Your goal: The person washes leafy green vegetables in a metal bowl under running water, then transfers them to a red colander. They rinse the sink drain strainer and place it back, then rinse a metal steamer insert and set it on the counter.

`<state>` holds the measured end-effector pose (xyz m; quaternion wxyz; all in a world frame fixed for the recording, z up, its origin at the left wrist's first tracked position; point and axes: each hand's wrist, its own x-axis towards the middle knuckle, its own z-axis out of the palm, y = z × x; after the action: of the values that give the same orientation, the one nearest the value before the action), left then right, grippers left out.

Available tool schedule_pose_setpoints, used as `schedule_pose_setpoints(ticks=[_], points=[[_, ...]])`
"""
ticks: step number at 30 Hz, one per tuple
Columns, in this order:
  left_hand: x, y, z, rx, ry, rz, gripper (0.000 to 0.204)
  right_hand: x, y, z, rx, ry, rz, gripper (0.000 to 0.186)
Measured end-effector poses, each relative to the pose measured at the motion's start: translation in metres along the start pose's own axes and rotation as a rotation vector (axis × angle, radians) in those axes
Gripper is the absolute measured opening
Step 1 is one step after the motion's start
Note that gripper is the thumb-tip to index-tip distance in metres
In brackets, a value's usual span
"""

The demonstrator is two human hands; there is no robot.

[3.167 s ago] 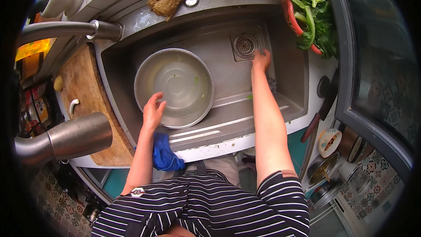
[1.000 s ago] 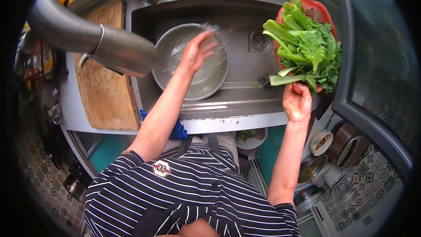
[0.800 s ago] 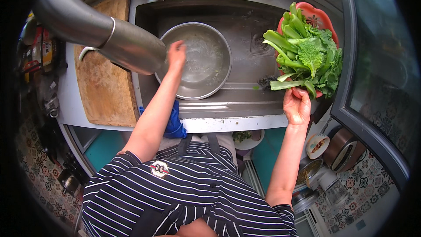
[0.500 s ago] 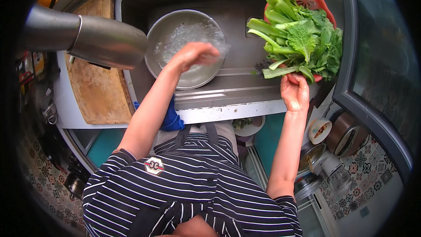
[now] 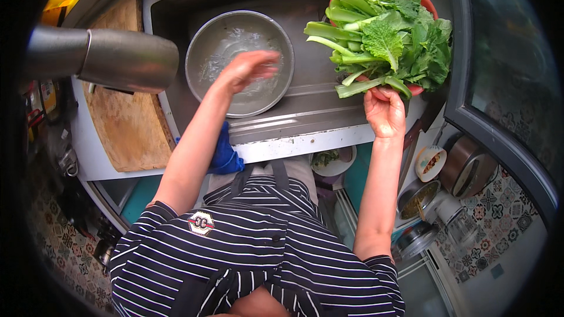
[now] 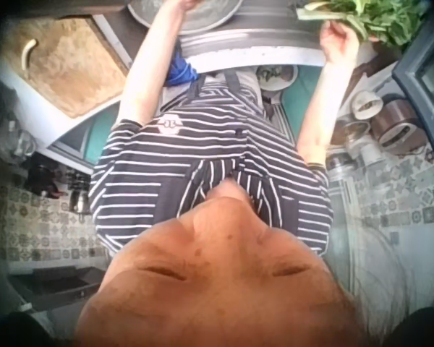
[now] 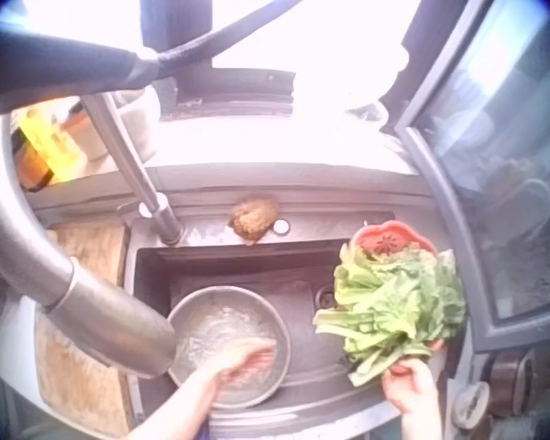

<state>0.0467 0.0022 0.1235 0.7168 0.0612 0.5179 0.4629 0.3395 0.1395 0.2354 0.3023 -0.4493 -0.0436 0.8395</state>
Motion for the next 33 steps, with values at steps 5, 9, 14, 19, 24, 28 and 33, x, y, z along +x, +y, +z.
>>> schedule_pose_setpoints(ticks=[5, 9, 14, 19, 24, 28, 33], points=[[0.012, -0.011, -0.025, 0.744, 0.584, 0.721, 0.031, 0.0, 0.002, 0.011, -0.012, 0.022, -0.019, 0.042], [0.028, -0.093, -0.139, 0.851, 0.887, 0.585, 0.022, -0.002, 0.001, 0.007, 0.005, 0.022, 0.014, 0.037], [-0.044, -0.05, -0.102, 1.025, 0.739, 0.547, 0.031, 0.004, -0.001, -0.006, -0.049, 0.124, -0.037, 0.03], [-0.044, -0.068, -0.101, 0.96, 0.821, 0.49, 0.04, 0.032, 0.022, -0.025, 0.009, -0.035, 0.09, 0.02], [-0.052, -0.051, -0.081, 1.314, 0.613, 0.474, 0.043, 0.09, 0.066, -0.062, 0.078, -0.009, 0.136, 0.019], [-0.057, -0.027, -0.067, 1.147, 0.402, 0.236, 0.034, 0.133, 0.094, -0.058, 0.063, 0.158, 0.174, 0.017], [-0.043, -0.05, -0.074, 1.093, 0.538, 0.216, 0.03, 0.173, 0.112, -0.087, 0.01, 0.263, 0.085, 0.011]])
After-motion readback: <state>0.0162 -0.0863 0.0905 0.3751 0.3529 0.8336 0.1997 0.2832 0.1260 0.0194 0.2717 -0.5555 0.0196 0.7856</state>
